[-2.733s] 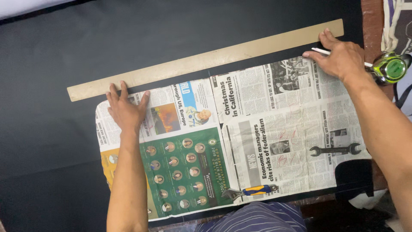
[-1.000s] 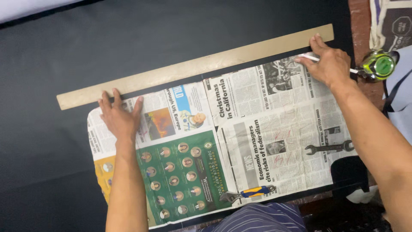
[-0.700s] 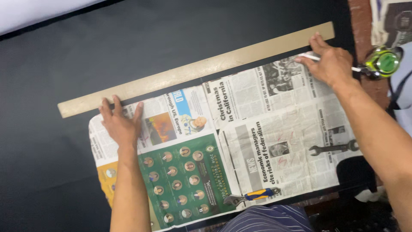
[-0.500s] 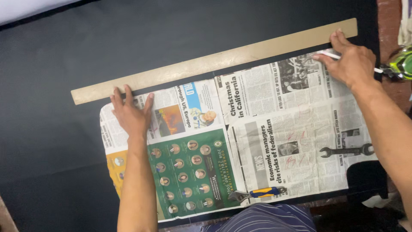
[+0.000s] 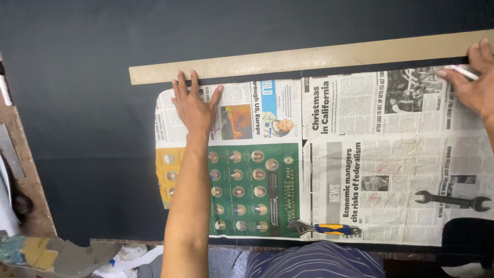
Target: The person spreads newspaper over a black board on the work table, lays a long cardboard strip across it as a straightedge, and marks a line along it with a marker. They reposition the strip and mark again, then pick up a pair of scissors.
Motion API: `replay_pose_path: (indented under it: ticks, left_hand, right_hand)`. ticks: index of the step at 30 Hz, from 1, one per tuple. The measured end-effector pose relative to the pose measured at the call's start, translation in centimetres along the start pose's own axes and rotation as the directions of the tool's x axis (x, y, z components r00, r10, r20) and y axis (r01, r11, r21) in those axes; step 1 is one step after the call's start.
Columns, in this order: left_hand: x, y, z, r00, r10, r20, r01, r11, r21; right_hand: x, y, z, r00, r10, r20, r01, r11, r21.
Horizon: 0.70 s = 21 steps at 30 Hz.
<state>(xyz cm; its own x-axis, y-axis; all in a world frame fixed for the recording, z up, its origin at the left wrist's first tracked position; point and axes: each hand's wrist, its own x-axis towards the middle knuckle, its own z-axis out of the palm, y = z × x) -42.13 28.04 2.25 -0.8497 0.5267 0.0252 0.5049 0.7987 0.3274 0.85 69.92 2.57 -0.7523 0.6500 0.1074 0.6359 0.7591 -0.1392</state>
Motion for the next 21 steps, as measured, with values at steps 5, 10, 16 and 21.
replay_pose_path:
  ticks: [5,10,16,21]
  left_hand:
    - [-0.1,0.0,0.0,1.0,0.006,-0.001,-0.006,1.0,0.006]
    - [-0.2,0.0,0.2,0.999,0.032,-0.009,-0.032,0.999,0.005]
    - [0.1,0.4,-0.6,0.993,0.115,-0.033,-0.113,0.991,0.071]
    - [0.1,0.6,-0.9,0.989,0.14,-0.046,-0.136,0.988,0.08]
  right_hand:
    - [-0.1,-0.4,-0.6,0.991,0.107,0.079,-0.114,0.989,0.091]
    - [-0.5,-0.4,-2.5,0.976,0.147,0.16,-0.129,0.985,-0.116]
    - [-0.4,0.0,-2.6,0.968,0.207,0.142,-0.203,0.978,-0.043]
    - [-0.5,0.1,-2.6,0.954,0.252,0.165,-0.26,0.965,0.03]
